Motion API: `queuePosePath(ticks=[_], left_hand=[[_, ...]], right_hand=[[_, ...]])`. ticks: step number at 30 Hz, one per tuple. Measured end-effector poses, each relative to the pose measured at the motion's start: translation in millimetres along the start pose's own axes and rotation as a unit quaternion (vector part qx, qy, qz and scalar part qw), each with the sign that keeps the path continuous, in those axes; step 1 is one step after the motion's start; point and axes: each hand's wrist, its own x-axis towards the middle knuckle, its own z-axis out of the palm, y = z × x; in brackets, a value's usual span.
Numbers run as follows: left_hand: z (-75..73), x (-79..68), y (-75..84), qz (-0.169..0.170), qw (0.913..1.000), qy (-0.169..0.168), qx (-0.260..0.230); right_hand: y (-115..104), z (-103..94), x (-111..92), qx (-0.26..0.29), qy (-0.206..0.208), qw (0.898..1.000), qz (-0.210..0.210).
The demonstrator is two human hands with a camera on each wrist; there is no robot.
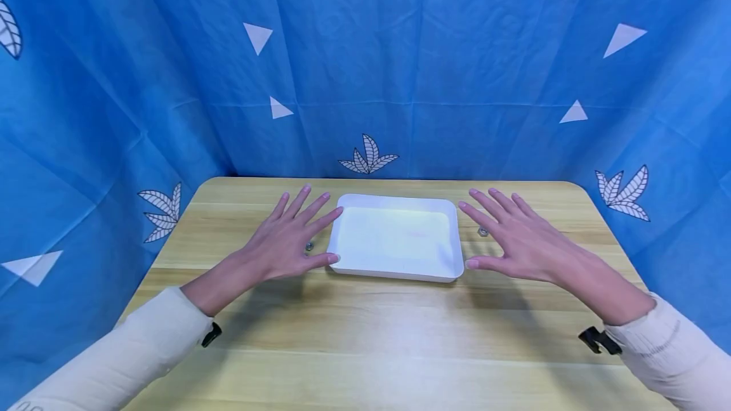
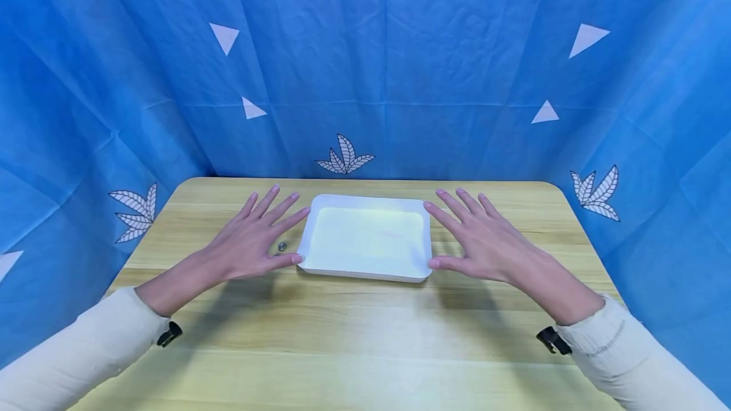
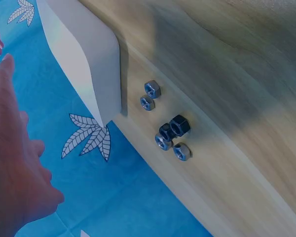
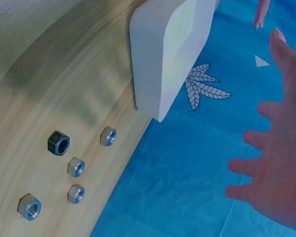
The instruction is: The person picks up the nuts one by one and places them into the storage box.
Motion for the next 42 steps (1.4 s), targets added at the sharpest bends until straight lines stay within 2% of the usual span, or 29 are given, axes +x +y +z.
queuePosePath(ticks=[9, 23, 34, 42], left_hand=[[2.7, 1.9, -0.4, -0.005, 0.9999, -0.005, -0.008], [15.2, 9.0, -4.0, -0.019, 0.9998, -0.002, -0.008], [25.1, 13.0, -9.1, -0.033, 0.9994, -0.005, -0.008], [32.4, 14.7, -8.1, -0.041, 0.9988, -0.014, -0.020]], right_hand=[[-1, 6.5, 5, -0.004, 0.004, 1.000, -0.001], [0, 24.0, 11, 0.000, 0.010, 1.000, 0.002], [5, 40.0, 17, 0.009, 0.029, 0.999, 0.009], [6, 51.1, 18, 0.024, 0.010, 0.999, 0.030]])
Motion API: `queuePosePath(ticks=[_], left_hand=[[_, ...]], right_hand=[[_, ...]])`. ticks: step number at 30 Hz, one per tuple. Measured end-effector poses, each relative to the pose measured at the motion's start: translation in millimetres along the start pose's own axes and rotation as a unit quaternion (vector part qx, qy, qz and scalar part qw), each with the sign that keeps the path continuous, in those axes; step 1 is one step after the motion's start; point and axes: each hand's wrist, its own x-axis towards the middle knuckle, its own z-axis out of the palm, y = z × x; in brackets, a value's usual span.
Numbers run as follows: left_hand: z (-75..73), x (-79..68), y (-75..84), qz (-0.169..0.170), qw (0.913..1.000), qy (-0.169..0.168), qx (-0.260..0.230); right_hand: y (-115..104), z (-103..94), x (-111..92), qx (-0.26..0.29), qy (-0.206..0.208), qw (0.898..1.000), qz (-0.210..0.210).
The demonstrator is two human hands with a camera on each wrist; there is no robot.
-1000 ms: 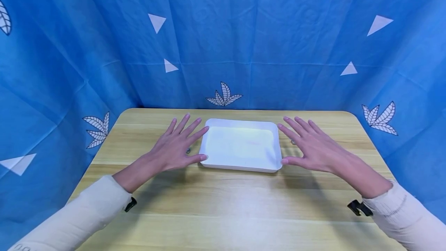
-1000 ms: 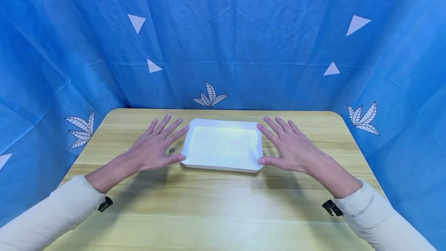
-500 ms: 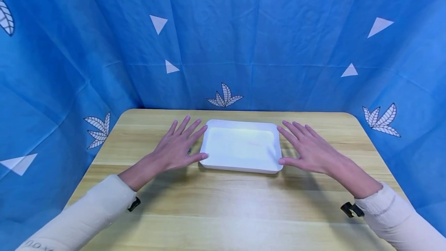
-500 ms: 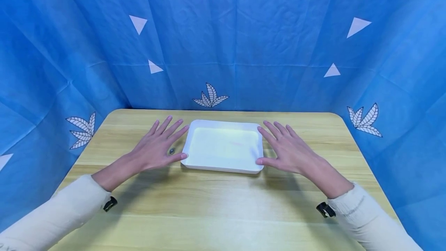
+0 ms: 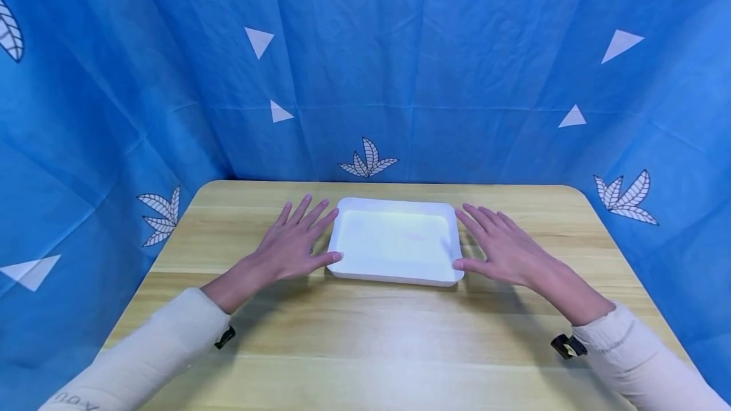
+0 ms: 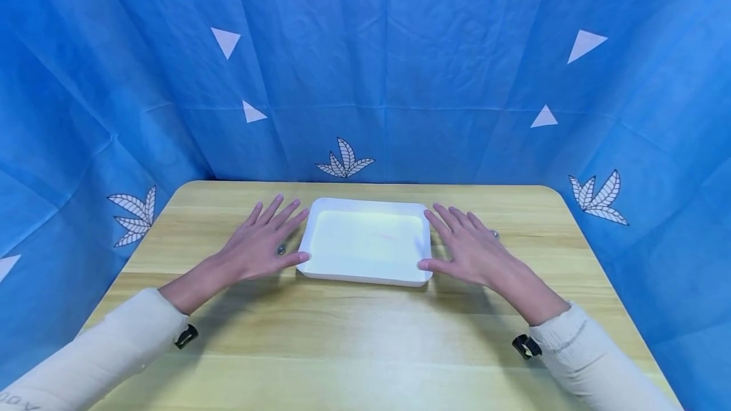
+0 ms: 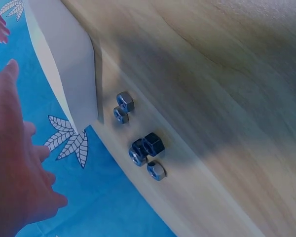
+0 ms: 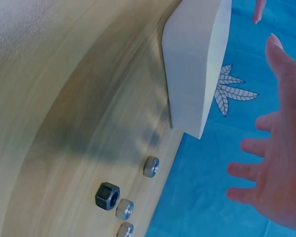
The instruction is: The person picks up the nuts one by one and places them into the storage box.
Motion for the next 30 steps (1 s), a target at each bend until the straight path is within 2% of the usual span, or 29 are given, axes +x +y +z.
queuePosePath(ticks=[8, 17, 30], left_hand=[[8.0, 2.4, -1.1, -0.009, 0.9999, -0.004, 0.003], [14.3, 2.8, -2.8, -0.021, 0.9997, -0.002, -0.016], [26.0, 4.8, -1.1, -0.028, 0.9996, 0.008, -0.005]], right_hand=[[-2, 7.3, 3, 0.001, -0.006, 1.000, 0.009], [-2, 15.9, 5, 0.007, -0.001, 1.000, 0.008], [-1, 26.2, 10, -0.002, 0.004, 1.000, 0.020]])
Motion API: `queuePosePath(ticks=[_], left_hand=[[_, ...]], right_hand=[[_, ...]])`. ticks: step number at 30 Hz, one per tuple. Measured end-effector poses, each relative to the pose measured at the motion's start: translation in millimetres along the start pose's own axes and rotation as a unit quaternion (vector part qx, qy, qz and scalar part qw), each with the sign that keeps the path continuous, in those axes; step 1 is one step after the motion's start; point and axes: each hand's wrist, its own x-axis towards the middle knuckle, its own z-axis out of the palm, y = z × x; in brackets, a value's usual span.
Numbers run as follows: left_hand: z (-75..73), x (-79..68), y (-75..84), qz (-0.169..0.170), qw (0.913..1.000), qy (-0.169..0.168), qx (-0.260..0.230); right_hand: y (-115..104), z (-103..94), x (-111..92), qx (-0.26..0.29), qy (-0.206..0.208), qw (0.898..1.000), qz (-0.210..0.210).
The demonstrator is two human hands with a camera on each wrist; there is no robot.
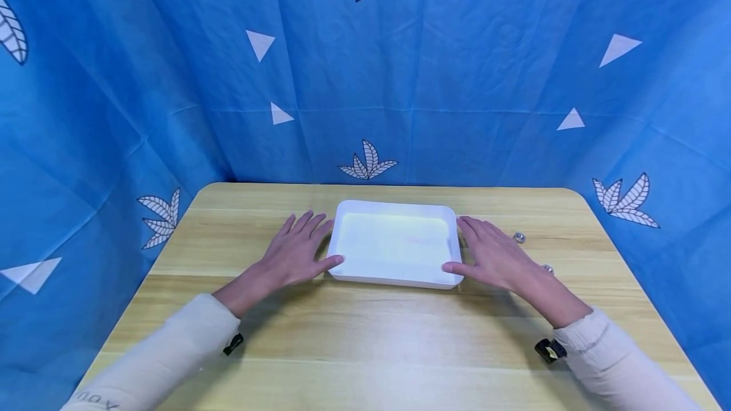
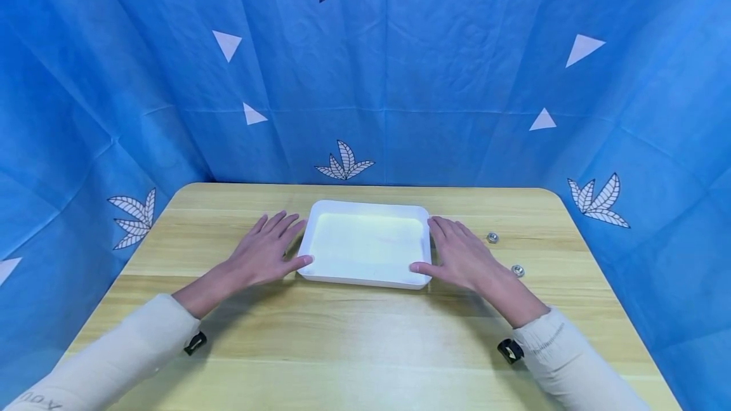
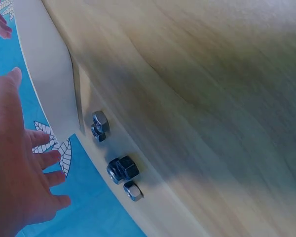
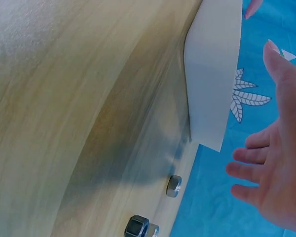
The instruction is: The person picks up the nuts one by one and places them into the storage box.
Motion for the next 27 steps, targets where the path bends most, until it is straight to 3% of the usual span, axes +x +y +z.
queuePosePath(ticks=[27], left_hand=[[15.4, 3.3, 13.1, -0.011, 0.9999, 0.011, 0.001]], right_hand=[[-7, 21.1, 1, 0.015, -0.025, 0.998, 0.052]])
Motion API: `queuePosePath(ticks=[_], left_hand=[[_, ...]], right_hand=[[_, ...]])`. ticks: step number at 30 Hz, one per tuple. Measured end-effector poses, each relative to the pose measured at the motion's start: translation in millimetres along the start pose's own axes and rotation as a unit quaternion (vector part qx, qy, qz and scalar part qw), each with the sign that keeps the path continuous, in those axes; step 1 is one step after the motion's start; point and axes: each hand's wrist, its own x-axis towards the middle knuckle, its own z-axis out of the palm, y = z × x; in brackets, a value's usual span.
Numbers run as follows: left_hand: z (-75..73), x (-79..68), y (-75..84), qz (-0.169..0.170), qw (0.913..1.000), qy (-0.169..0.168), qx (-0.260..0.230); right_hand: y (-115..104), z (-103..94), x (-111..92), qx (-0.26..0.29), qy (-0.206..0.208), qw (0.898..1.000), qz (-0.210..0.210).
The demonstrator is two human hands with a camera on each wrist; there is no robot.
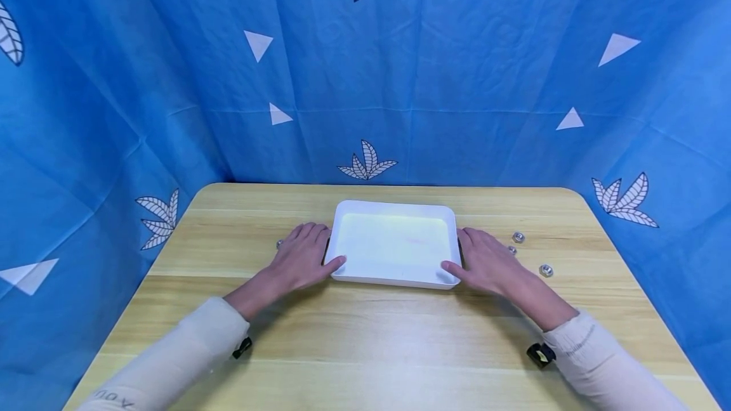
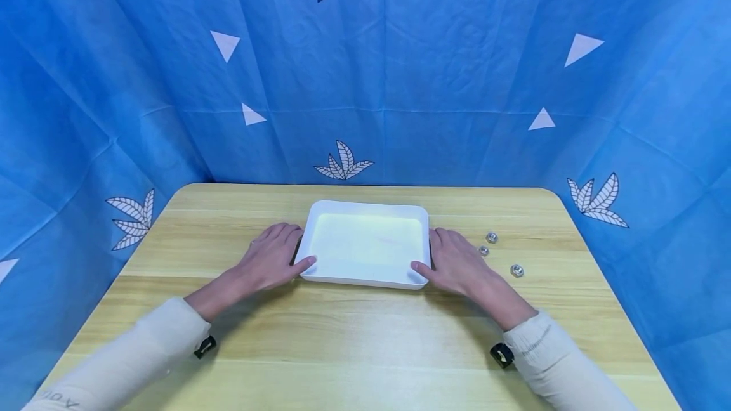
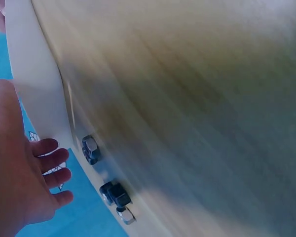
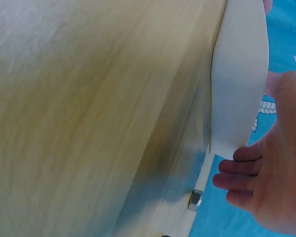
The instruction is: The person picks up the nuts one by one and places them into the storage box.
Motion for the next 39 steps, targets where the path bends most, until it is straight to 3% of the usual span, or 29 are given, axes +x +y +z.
queuePosePath(ticks=[10, 39], left_hand=[[7.5, -1.5, 2.6, 0.022, 0.9996, 0.017, -0.006], [14.0, -5.3, 10.0, 0.039, 0.9990, 0.015, -0.018]], right_hand=[[-1, 9.1, 0, 0.011, 0.043, 0.999, -0.025], [4, 11.3, -4, 0.023, 0.004, 0.999, -0.032]])
